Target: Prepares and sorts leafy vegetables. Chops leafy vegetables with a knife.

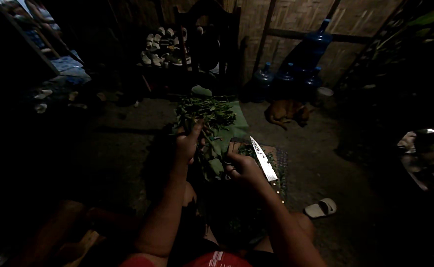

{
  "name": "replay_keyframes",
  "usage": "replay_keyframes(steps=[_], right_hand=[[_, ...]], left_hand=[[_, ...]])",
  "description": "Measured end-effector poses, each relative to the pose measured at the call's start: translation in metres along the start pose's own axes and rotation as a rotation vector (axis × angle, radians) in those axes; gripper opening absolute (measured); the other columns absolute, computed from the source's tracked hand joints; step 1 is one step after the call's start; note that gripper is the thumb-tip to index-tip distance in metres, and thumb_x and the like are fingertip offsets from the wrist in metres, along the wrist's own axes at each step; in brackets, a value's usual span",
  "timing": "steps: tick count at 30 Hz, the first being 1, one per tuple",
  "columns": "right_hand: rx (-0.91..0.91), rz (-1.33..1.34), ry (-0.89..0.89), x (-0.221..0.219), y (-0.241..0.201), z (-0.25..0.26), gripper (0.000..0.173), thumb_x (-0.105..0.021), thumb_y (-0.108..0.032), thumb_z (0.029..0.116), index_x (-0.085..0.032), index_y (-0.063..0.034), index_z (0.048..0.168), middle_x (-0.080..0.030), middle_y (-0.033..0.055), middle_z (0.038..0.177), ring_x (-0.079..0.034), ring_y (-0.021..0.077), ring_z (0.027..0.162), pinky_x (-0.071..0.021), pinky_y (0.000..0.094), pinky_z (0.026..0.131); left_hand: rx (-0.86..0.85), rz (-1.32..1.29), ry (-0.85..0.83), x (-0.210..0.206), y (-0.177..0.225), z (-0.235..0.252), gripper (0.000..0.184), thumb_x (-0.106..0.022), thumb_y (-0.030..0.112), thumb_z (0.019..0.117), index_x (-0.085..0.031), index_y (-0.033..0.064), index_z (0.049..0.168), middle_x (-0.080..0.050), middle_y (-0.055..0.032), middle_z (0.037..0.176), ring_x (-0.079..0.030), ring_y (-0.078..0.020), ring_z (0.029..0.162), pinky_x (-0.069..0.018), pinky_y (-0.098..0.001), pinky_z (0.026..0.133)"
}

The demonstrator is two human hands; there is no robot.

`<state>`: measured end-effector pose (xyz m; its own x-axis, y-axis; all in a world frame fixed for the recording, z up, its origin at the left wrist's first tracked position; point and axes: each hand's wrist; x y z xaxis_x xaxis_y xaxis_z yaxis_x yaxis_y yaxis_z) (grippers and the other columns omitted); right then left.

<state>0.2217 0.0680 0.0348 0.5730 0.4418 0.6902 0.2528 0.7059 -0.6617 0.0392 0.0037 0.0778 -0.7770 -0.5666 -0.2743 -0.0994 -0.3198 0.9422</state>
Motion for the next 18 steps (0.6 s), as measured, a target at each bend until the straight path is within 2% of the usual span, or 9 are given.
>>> replay_keyframes(steps=[1,4,6,8,10,12,14,16,18], right_hand=[[-0.002,0.059,0.047,-0.003,0.004,-0.001,0.026,-0.051,-0.020,0.0992,-0.069,-0.0025,0.103,-0.067,0.0097,0.081,-0.065,0.0200,0.074,-0.0544,0.0438,0.070],[-0.060,0.375,0.225,-0.015,0.014,-0.005,0.022,-0.049,-0.015,0.1009,-0.066,-0.0016,0.097,-0.058,-0.0008,0.074,-0.054,0.0026,0.065,-0.0486,0.0231,0.063],[-0.193,0.665,0.336,-0.020,0.024,-0.009,0.022,-0.045,-0.014,0.0996,-0.064,-0.0044,0.095,-0.059,-0.0044,0.075,-0.055,0.0017,0.064,-0.0496,0.0224,0.061],[-0.309,0.873,0.411,-0.016,0.040,-0.015,0.021,-0.041,-0.019,0.1038,-0.058,-0.0090,0.097,-0.057,-0.0066,0.074,-0.056,0.0023,0.063,-0.0516,0.0227,0.061],[-0.362,1.029,0.386,-0.008,0.055,-0.016,0.024,-0.039,-0.024,0.1057,-0.056,-0.0106,0.095,-0.055,-0.0052,0.071,-0.053,0.0037,0.060,-0.0498,0.0221,0.058],[-0.265,1.202,0.245,-0.005,0.074,-0.015,0.028,-0.043,-0.029,0.1029,-0.059,-0.0177,0.082,-0.058,-0.0069,0.067,-0.052,0.0017,0.053,-0.0468,0.0184,0.050],[-0.189,1.282,0.103,0.001,0.087,-0.013,0.026,-0.047,-0.030,0.1028,-0.062,-0.0194,0.086,-0.064,-0.0051,0.073,-0.058,0.0029,0.054,-0.0519,0.0186,0.051],[-0.214,1.189,0.095,0.008,0.078,-0.012,0.019,-0.041,-0.020,0.1029,-0.054,-0.0156,0.091,-0.063,-0.0040,0.070,-0.057,0.0027,0.053,-0.0505,0.0178,0.051],[-0.233,0.961,0.073,0.011,0.061,-0.012,0.011,-0.047,-0.020,0.1021,-0.054,-0.0132,0.096,-0.060,-0.0071,0.068,-0.055,0.0009,0.055,-0.0491,0.0182,0.055]], left_hand=[[0.016,-0.001,0.027,-0.001,0.001,-0.002,0.016,-0.055,0.019,0.1072,-0.064,0.0053,0.109,-0.069,-0.0020,0.084,-0.053,-0.0028,0.048,-0.0467,-0.0158,0.041],[0.048,-0.005,0.102,-0.001,0.000,-0.008,0.015,-0.058,0.022,0.1062,-0.065,0.0086,0.109,-0.069,-0.0001,0.084,-0.051,-0.0013,0.046,-0.0443,-0.0139,0.041],[0.044,-0.049,0.179,0.005,0.001,-0.005,0.015,-0.057,0.022,0.1066,-0.063,0.0082,0.108,-0.067,0.0010,0.081,-0.051,-0.0011,0.046,-0.0453,-0.0146,0.041],[-0.001,-0.082,0.226,0.016,0.009,0.000,0.014,-0.054,0.024,0.1080,-0.061,0.0118,0.104,-0.065,0.0040,0.079,-0.049,0.0000,0.046,-0.0450,-0.0139,0.042],[-0.059,-0.083,0.183,0.022,0.015,0.001,0.013,-0.053,0.023,0.1084,-0.060,0.0124,0.105,-0.066,0.0033,0.081,-0.051,-0.0007,0.047,-0.0456,-0.0146,0.042],[-0.060,-0.083,0.136,0.020,0.017,-0.001,0.015,-0.053,0.022,0.1085,-0.061,0.0102,0.106,-0.067,0.0010,0.083,-0.051,-0.0018,0.047,-0.0456,-0.0150,0.041],[-0.033,-0.088,0.140,0.016,0.019,-0.001,0.016,-0.053,0.023,0.1085,-0.061,0.0099,0.107,-0.067,0.0011,0.083,-0.051,-0.0016,0.047,-0.0454,-0.0148,0.041],[-0.016,-0.096,0.134,0.014,0.021,-0.001,0.016,-0.052,0.023,0.1087,-0.061,0.0103,0.107,-0.066,0.0013,0.083,-0.051,-0.0013,0.047,-0.0457,-0.0146,0.041],[-0.028,-0.101,0.081,0.015,0.019,-0.001,0.015,-0.051,0.023,0.1091,-0.060,0.0109,0.107,-0.067,0.0012,0.085,-0.052,-0.0013,0.047,-0.0461,-0.0143,0.042]])
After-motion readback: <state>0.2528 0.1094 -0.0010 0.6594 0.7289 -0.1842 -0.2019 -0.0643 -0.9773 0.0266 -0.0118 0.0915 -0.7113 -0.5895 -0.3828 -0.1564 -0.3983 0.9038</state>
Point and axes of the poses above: each hand's wrist, its own z-axis towards the middle knuckle, its own x-axis out of the back of the hand, y = z × x
